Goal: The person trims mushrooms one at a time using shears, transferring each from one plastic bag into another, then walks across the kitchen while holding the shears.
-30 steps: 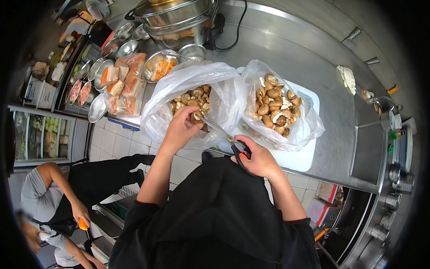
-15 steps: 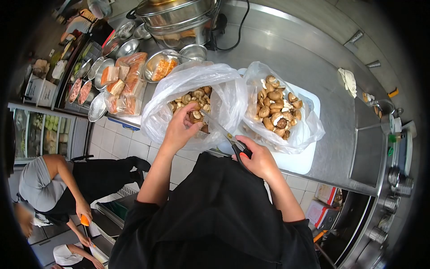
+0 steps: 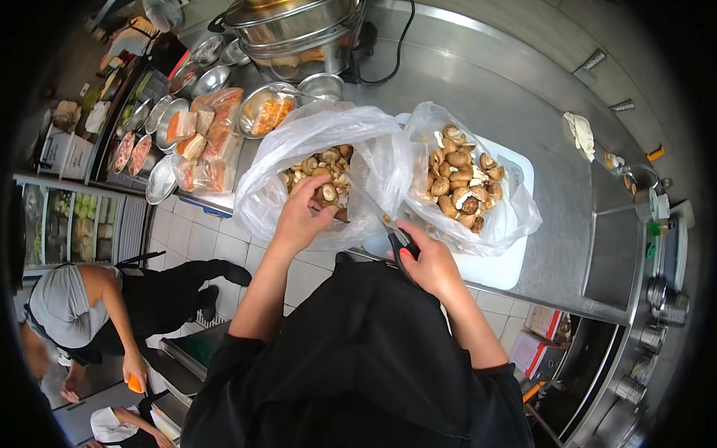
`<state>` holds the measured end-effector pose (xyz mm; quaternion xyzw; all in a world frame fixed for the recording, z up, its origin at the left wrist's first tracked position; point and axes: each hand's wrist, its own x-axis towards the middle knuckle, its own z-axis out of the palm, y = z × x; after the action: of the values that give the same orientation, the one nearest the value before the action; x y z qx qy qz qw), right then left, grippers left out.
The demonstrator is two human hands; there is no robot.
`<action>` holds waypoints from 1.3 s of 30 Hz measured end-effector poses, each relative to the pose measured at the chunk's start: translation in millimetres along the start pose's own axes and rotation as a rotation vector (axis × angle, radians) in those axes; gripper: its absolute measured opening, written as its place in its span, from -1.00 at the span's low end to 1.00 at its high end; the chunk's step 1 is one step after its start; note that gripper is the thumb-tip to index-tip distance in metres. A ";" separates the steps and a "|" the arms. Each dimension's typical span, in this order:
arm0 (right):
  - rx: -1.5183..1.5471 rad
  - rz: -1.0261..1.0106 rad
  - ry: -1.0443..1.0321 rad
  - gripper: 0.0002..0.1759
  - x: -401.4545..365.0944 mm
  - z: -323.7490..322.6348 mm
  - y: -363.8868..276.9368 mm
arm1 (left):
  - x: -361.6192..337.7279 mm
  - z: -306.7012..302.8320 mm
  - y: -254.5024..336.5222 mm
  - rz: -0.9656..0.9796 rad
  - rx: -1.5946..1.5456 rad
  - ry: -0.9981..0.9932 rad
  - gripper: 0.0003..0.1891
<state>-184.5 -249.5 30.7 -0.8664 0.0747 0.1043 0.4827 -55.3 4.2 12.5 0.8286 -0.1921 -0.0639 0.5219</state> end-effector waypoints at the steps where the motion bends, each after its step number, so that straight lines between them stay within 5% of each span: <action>1: 0.086 0.069 0.008 -0.39 0.8 0.9 2.3 | 0.2 -1.7 -1.2 -0.014 0.005 0.010 -0.43; 5: 0.035 -0.048 0.009 -0.37 1.0 -7.7 9.4 | 2.1 -3.1 -19.5 -0.022 -0.110 0.047 -0.38; 10: 0.238 0.022 -0.315 -0.35 5.2 -18.7 7.6 | 3.3 -0.2 -11.6 -0.041 -0.173 -0.016 -0.37; 21: 0.341 0.036 -0.353 -0.39 11.4 -11.8 16.8 | 5.0 -7.7 3.3 -0.019 -0.167 -0.224 -0.39; 23: 0.349 0.044 -0.342 -0.40 8.5 -12.2 14.3 | 4.1 -5.3 -0.5 -0.055 -0.454 -0.219 -0.47; 25: 0.268 0.112 -0.338 -0.42 1.6 -16.2 0.9 | 5.0 -2.3 3.1 -0.065 -0.408 -0.191 -0.56; 33: 0.129 0.086 -0.185 -0.40 -41.6 -69.7 5.8 | 21.7 12.6 44.3 -0.141 -0.458 -0.106 -0.74; 36: 0.438 0.194 0.011 -0.38 -62.1 -81.9 35.3 | 39.0 37.9 80.2 -0.132 -0.407 -0.234 -0.75; 39: 0.523 0.309 0.217 -0.38 -75.3 -94.0 49.7 | 68.5 90.2 95.8 0.250 -0.286 -0.290 -0.76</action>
<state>-258.5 -353.4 57.2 -0.6974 0.2806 0.0605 0.6567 -44.2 -134.5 63.8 0.6983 -0.3552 -0.1434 0.6047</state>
